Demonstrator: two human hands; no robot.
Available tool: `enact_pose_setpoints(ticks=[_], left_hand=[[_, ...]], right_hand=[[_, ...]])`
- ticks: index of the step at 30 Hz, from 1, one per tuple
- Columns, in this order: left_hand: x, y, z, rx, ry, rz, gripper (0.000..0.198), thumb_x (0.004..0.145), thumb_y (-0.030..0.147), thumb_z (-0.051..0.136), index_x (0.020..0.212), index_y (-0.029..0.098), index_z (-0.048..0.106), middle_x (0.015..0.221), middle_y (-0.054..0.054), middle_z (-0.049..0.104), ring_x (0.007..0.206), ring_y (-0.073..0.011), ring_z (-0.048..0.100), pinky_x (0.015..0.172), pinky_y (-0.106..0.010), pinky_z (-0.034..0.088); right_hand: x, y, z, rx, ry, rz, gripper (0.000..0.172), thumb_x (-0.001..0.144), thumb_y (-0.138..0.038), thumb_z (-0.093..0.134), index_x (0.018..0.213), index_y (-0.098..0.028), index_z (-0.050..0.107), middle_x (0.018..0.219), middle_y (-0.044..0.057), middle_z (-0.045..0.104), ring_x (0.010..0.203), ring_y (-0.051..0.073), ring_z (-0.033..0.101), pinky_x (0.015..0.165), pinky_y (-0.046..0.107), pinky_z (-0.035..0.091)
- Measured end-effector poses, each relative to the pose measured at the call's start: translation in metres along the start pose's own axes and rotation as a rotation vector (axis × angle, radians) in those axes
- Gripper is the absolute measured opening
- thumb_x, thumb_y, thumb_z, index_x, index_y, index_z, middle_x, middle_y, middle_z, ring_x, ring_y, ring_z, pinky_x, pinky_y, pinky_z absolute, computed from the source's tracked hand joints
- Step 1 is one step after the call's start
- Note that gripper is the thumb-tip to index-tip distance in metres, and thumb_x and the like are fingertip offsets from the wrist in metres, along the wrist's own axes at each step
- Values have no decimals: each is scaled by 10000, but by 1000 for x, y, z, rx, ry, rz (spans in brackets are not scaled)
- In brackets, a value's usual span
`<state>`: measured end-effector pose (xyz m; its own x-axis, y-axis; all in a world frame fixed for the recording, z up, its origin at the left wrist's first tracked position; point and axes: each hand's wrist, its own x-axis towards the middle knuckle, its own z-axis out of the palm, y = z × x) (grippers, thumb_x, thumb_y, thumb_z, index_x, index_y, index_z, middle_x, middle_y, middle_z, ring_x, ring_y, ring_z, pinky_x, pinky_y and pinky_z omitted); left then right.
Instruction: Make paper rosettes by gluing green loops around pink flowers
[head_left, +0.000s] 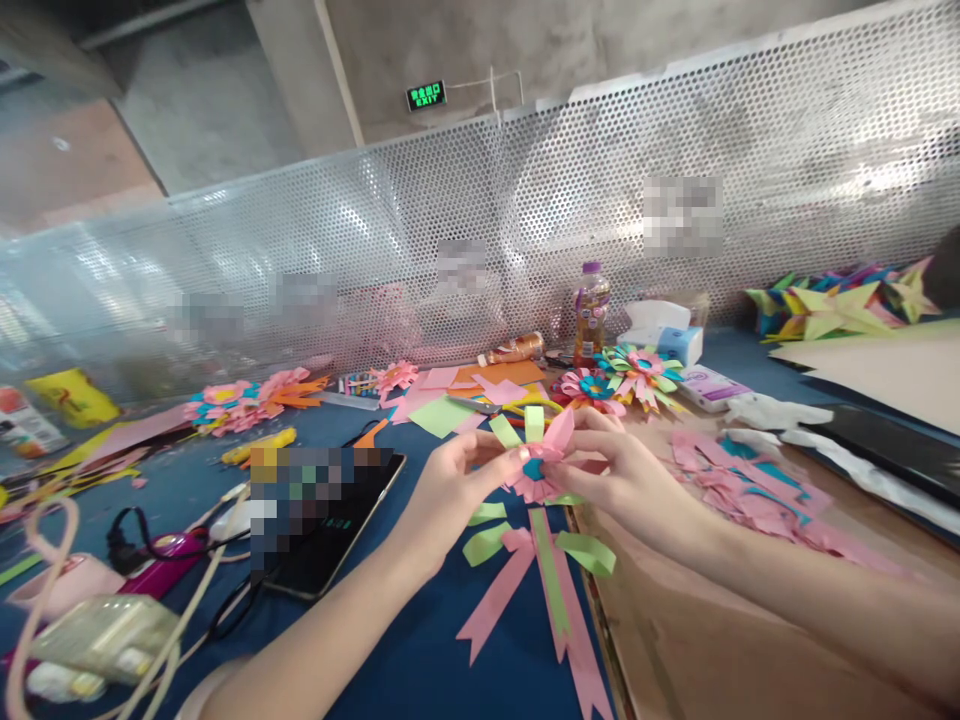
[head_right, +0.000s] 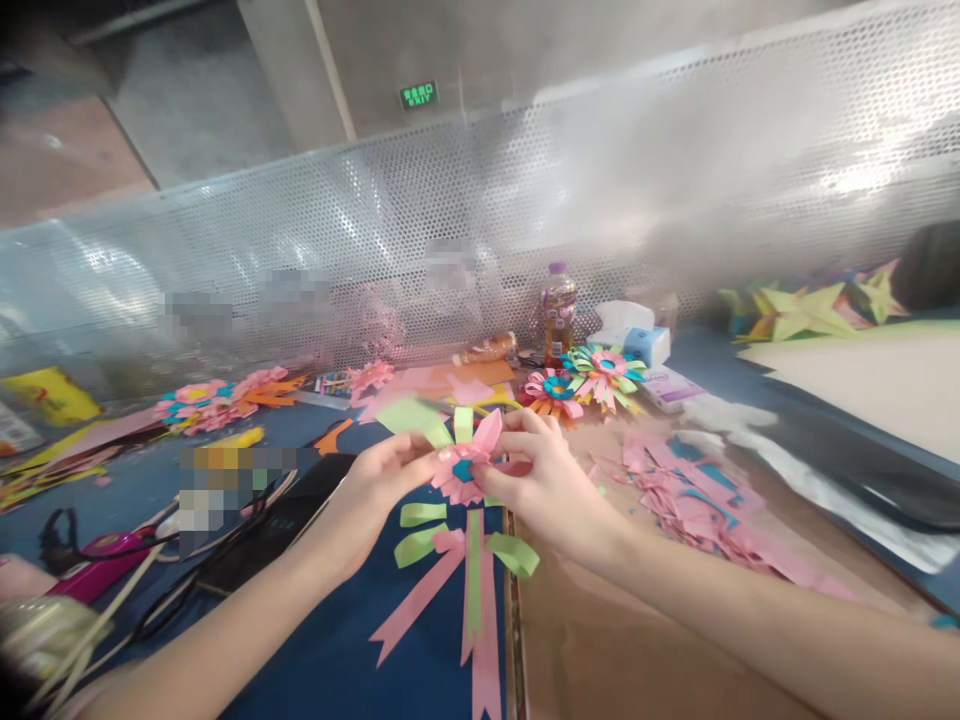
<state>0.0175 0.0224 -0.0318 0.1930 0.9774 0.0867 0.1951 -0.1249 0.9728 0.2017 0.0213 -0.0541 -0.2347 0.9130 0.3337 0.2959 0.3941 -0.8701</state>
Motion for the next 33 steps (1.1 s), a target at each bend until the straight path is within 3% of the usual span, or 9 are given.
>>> enact_pose_setpoints(ticks=[9, 15, 25, 33], left_hand=[[-3, -4, 1, 49, -26, -5, 222, 748, 315, 653, 897, 150, 648, 949, -69, 663, 889, -211, 588, 788, -312, 428], [-3, -5, 1, 59, -4, 9, 251, 733, 356, 678, 879, 152, 665, 915, -60, 673, 872, -206, 591, 784, -304, 431], [-2, -5, 1, 51, -8, 8, 248, 734, 353, 682, 880, 152, 675, 930, -64, 682, 860, -201, 602, 782, -302, 442], [-3, -5, 2, 78, -13, 23, 214, 752, 347, 673, 880, 175, 664, 938, -48, 682, 911, -204, 608, 810, -301, 445]], right_hand=[[-2, -2, 1, -90, 32, -16, 167, 824, -347, 571, 856, -308, 731, 1037, 58, 537, 1053, 264, 472, 832, 442, 478], [-3, -2, 2, -67, 20, -21, 177, 833, -352, 564, 887, -313, 728, 1091, 55, 532, 1087, 273, 471, 863, 458, 471], [-3, -3, 3, -28, 8, -17, 165, 839, -367, 565, 878, -326, 720, 1074, 37, 523, 1087, 246, 476, 880, 429, 470], [-4, 0, 3, -123, 45, -22, 150, 829, -359, 569, 819, -315, 712, 1072, 32, 523, 1077, 245, 448, 864, 426, 454]])
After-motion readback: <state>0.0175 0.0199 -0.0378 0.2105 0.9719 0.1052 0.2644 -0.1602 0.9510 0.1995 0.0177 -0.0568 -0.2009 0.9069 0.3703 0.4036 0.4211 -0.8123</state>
